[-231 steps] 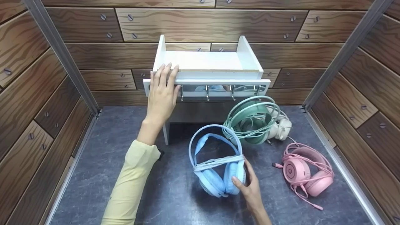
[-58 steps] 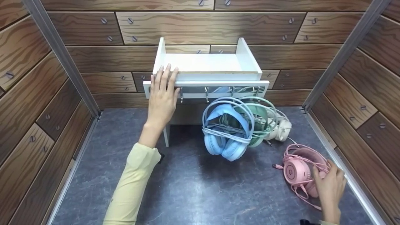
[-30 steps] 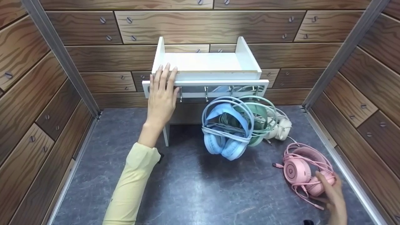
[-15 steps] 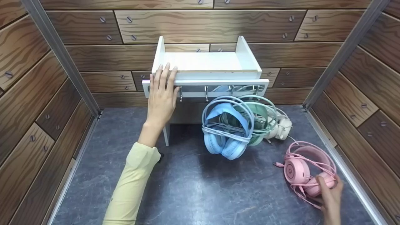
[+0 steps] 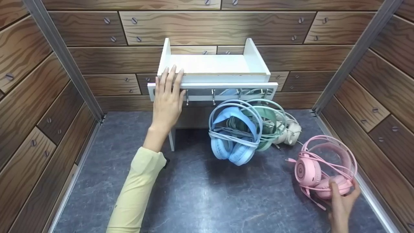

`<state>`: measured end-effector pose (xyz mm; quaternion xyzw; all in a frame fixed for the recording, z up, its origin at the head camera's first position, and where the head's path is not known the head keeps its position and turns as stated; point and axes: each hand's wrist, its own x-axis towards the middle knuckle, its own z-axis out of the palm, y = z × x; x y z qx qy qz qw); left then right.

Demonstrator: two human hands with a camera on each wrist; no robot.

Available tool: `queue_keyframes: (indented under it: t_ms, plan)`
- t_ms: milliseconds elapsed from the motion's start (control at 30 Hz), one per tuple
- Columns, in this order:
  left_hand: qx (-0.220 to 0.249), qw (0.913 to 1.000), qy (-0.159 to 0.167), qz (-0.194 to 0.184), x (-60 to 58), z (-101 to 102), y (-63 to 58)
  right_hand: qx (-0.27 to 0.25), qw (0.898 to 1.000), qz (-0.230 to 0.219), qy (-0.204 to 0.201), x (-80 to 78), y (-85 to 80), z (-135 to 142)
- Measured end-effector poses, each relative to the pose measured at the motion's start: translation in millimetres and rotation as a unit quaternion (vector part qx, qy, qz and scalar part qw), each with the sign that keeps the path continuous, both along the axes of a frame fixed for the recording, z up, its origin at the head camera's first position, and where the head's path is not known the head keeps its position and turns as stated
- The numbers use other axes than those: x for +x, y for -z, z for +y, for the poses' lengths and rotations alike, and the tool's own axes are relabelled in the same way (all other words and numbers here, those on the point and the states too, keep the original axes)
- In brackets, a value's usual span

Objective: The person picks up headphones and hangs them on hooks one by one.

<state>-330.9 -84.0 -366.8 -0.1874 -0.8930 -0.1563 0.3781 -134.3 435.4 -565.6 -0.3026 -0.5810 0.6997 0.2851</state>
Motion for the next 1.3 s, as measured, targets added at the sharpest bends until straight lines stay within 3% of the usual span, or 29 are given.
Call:
queue_keyframes:
  t_ms: [133, 767, 1067, 1300]
  plan:
    - [0.002, 1.0000, 0.001, -0.001, -0.1, 0.0, 0.4, 0.001, 0.999, 0.041, 0.009, 1.0, -2.8, -8.6]
    - [0.006, 1.0000, 0.004, -0.003, 1.0, 0.4, -1.4, 0.037, 0.991, 0.125, 0.005, 6.8, -18.1, -33.6]
    - [0.011, 0.9999, 0.009, -0.002, 0.8, 0.6, -0.7, 0.051, 0.977, 0.205, -0.005, 13.4, -29.7, -51.4]
    - [0.003, 1.0000, 0.001, -0.003, 0.6, 0.3, -0.6, 0.045, 0.963, 0.264, -0.037, 16.5, -41.4, -66.9]
